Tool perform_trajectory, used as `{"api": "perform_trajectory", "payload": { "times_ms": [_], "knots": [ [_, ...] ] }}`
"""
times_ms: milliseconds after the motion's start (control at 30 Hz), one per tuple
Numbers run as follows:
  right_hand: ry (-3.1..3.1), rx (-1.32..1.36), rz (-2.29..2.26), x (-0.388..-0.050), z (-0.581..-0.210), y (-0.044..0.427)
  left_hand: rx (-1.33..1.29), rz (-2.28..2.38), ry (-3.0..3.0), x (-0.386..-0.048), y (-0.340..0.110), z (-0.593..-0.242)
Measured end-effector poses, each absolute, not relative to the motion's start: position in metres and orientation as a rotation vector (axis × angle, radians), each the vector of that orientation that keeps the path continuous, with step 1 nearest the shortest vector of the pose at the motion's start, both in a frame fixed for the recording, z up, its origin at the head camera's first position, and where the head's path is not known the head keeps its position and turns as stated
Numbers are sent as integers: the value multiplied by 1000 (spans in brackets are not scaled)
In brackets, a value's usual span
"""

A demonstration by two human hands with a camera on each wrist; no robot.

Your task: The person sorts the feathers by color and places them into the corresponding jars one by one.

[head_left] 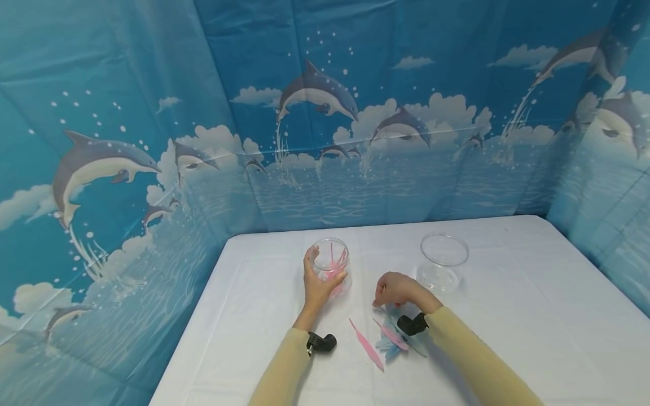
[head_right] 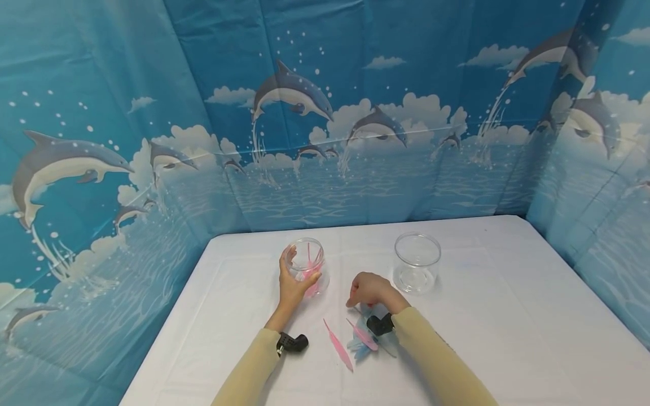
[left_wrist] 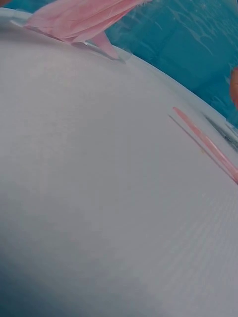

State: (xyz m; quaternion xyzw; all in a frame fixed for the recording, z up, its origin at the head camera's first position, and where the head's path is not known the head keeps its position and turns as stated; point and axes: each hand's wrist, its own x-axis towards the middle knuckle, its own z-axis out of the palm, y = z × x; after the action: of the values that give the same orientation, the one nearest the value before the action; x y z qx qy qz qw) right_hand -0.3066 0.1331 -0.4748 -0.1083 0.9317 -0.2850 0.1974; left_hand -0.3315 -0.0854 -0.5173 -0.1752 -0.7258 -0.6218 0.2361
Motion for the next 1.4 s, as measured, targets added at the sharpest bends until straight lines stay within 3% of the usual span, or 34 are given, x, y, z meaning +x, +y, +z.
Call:
{"api": "perform_trajectory", "payload": {
  "times_ms": [300,700,1167,1400],
  "knots": [
    [2668,-412,-441,-290,-481,116,-492,-1710,-1983,-332,-86,-518],
    [2563,-375,-708,-297,-484,120,-489,-1717,-1981,-332,-85,-518],
    [2692,-301,-1445,-323,-438,118,-499,-1712,-1998,-334,-88,-519],
    [2703,-414,-2044,-329,-410,100,-472,-1690,-2010,-331,-86,-517]
  ]
}}
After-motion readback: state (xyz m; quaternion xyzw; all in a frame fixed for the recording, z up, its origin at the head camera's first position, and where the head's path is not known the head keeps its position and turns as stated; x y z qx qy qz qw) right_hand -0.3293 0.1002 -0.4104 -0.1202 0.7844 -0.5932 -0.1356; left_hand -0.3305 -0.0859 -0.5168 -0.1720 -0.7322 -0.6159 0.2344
